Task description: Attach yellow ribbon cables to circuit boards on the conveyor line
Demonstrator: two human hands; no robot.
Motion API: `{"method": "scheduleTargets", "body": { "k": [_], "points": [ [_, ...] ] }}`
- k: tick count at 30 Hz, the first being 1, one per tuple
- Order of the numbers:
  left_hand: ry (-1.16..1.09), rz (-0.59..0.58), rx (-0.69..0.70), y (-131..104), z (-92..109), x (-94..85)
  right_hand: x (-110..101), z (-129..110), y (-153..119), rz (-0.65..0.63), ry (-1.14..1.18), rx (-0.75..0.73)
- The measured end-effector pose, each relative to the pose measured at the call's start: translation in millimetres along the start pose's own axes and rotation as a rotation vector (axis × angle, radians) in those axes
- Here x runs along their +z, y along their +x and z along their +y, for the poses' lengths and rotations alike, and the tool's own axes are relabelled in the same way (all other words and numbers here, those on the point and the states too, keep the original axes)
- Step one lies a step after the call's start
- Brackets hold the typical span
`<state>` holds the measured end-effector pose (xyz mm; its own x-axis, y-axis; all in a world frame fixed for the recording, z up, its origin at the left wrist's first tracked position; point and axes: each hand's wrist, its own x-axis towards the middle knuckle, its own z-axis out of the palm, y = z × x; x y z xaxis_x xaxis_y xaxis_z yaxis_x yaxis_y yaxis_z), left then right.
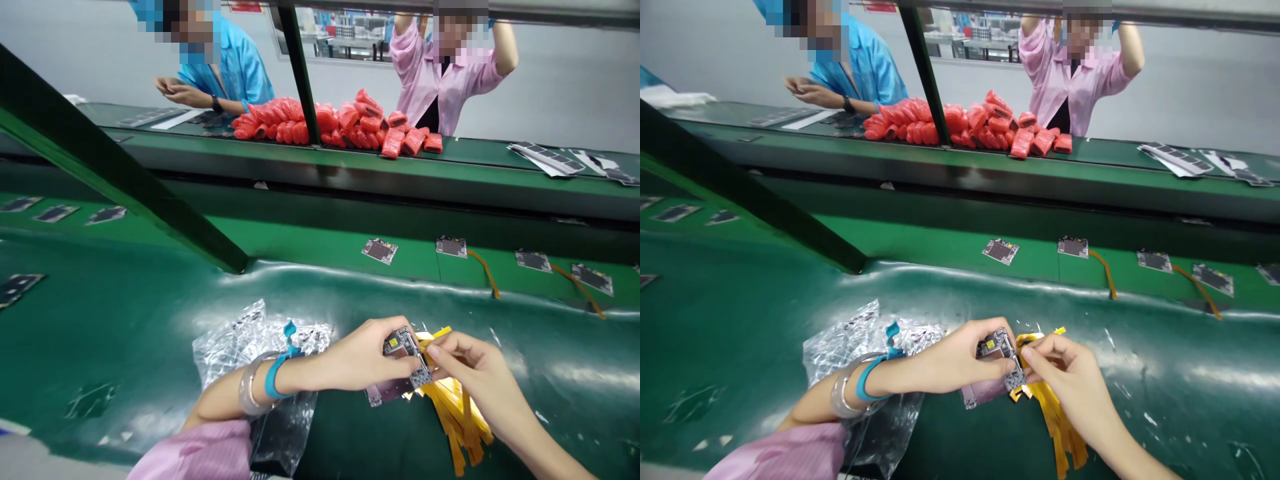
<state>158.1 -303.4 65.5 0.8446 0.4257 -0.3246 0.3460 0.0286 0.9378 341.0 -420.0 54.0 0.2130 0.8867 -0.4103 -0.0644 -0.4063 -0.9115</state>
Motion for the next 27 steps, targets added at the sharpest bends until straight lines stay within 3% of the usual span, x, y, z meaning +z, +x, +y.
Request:
{"method": "scheduleTargets", "body": {
  "k": [16,21,27],
  "points": [
    [0.009,-0.034,0.065,2.8,-3.8,-4.1,1.0,0.4,1.7,-0.075,-0.067,-0.034],
    [-0.013,0.033,0.085,6.8,-9.5,-2.2,3.4,2.9,1.6,-0.034,-0.053,-0.065],
    [-0.096,0.004,0.06,6.9,-8.1,-3.5,6.7,3.6,2.0,0.033,-0.001,-0.067]
  ]
}}
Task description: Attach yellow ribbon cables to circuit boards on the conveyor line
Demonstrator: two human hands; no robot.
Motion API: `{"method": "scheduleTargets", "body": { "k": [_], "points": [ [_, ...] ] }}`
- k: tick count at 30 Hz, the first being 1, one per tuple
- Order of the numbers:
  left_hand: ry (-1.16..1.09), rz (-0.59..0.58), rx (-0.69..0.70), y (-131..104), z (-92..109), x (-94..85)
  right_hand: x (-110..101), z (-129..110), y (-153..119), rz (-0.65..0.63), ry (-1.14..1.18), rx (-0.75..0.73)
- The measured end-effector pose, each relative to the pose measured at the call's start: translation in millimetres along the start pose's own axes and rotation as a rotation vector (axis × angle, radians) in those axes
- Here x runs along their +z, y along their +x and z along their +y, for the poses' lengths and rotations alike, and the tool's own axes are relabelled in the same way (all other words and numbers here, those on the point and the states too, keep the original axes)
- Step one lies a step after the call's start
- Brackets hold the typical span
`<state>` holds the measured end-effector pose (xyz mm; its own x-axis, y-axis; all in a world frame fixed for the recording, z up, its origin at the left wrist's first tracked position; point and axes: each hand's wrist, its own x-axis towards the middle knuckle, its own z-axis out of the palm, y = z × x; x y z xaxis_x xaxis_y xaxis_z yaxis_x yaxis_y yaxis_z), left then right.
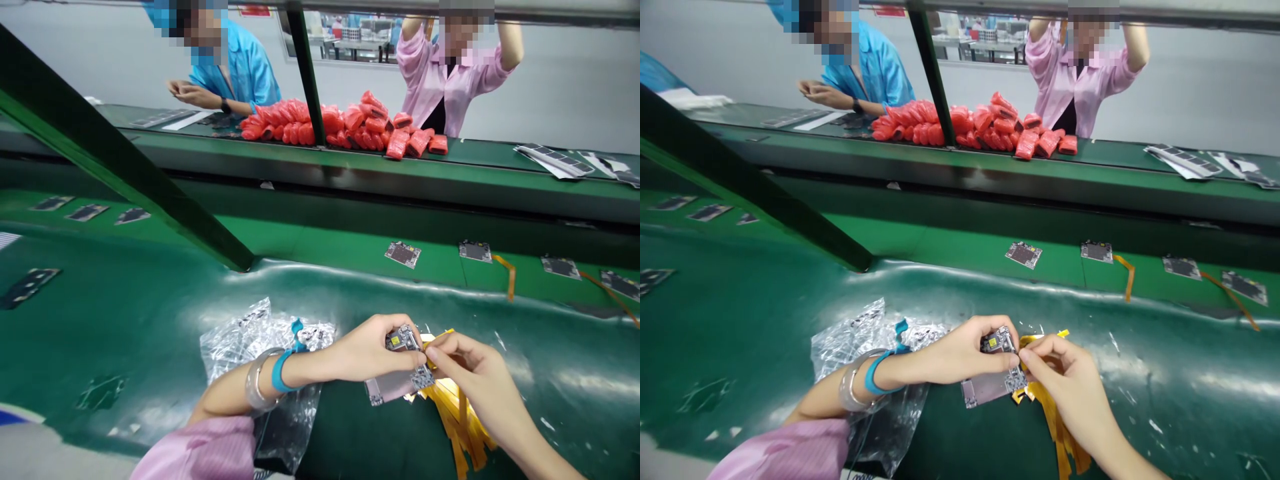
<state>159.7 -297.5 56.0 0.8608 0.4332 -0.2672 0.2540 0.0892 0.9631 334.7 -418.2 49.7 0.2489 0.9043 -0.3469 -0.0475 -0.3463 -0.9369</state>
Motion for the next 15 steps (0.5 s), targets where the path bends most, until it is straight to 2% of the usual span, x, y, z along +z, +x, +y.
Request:
{"method": "scheduleTargets", "body": {
  "k": [7,15],
  "points": [
    [-0.054,-0.013,0.047,-1.9,3.4,-2.0,-6.3,10.2,-4.6,-0.062,-0.034,-0.042],
    [-0.117,-0.034,0.01,-4.1,7.9,-0.5,0.6,5.4,-11.4,0.026,-0.025,-0.12]
  ]
}}
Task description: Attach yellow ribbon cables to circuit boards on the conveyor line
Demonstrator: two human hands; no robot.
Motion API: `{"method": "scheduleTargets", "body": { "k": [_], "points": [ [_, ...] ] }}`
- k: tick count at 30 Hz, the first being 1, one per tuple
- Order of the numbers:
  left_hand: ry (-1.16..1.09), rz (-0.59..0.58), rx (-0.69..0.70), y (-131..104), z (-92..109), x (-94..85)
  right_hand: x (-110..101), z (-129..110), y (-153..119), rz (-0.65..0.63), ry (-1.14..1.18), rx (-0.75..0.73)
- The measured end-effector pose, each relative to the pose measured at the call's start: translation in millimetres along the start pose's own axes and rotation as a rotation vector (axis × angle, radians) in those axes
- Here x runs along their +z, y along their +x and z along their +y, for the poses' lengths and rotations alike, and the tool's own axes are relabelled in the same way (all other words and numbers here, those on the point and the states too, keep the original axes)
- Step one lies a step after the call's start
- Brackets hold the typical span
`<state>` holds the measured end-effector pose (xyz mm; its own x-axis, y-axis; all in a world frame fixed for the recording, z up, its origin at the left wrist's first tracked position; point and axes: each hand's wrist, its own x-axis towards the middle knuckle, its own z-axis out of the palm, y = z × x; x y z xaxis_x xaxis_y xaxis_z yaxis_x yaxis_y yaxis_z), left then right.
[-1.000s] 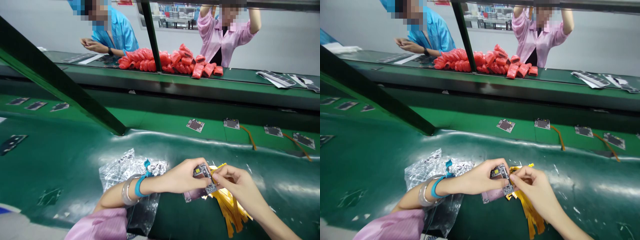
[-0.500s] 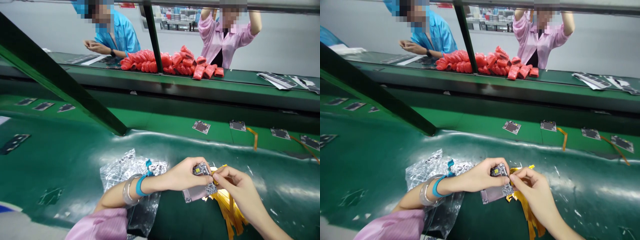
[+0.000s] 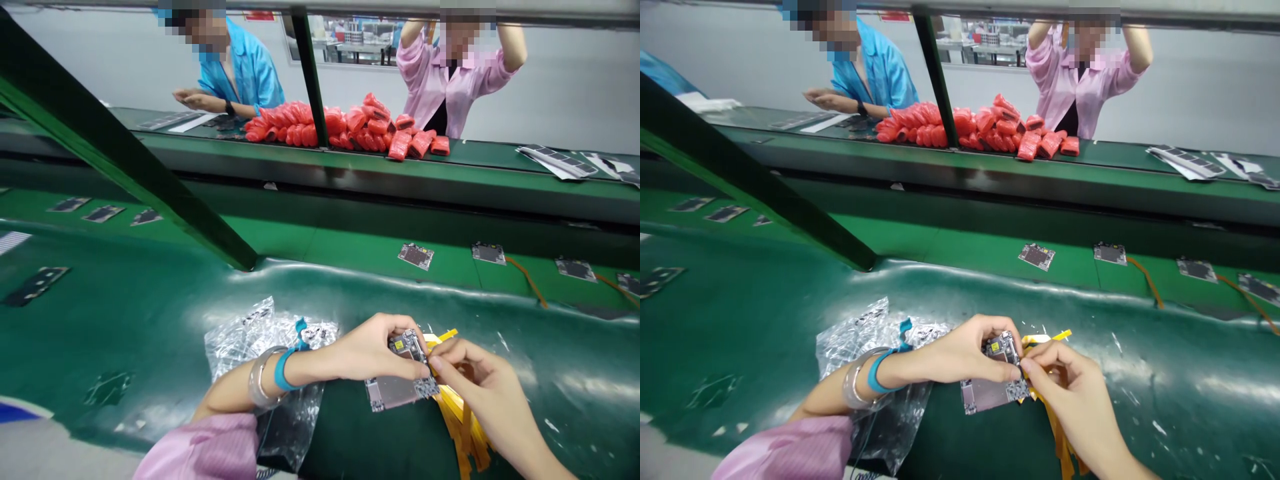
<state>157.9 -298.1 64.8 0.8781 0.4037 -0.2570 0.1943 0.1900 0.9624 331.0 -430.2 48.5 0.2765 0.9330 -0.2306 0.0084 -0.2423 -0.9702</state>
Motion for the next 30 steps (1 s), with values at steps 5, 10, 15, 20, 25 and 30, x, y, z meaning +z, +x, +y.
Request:
{"method": "scheduleTargets", "body": {
  "k": [5,10,15,20,25,30],
  "points": [
    [0.076,0.031,-0.014,-0.7,-2.2,0.0,4.0,-6.0,-1.7,-0.014,-0.038,-0.02],
    [0.121,0.008,-0.028,2.2,-9.7,-2.4,6.5,-1.8,-0.9,-0.048,-0.065,-0.027],
    [0.117,-0.02,-0.038,5.5,-12.3,-5.5,4.1,2.2,2.5,-0.085,0.012,0.071],
    [0.118,-0.034,-0.01,4.4,-8.3,-4.8,1.0,1.8,4.2,-0.089,0.065,0.126],
    [0.14,-0.01,-0.032,1.3,-3.5,-4.3,0.3,0.7,4.0,-0.114,0.092,0.139],
    [0.138,-0.015,-0.021,-0.1,-2.9,-5.8,-3.0,1.6,7.9,-0.117,0.027,0.101]
  ]
}}
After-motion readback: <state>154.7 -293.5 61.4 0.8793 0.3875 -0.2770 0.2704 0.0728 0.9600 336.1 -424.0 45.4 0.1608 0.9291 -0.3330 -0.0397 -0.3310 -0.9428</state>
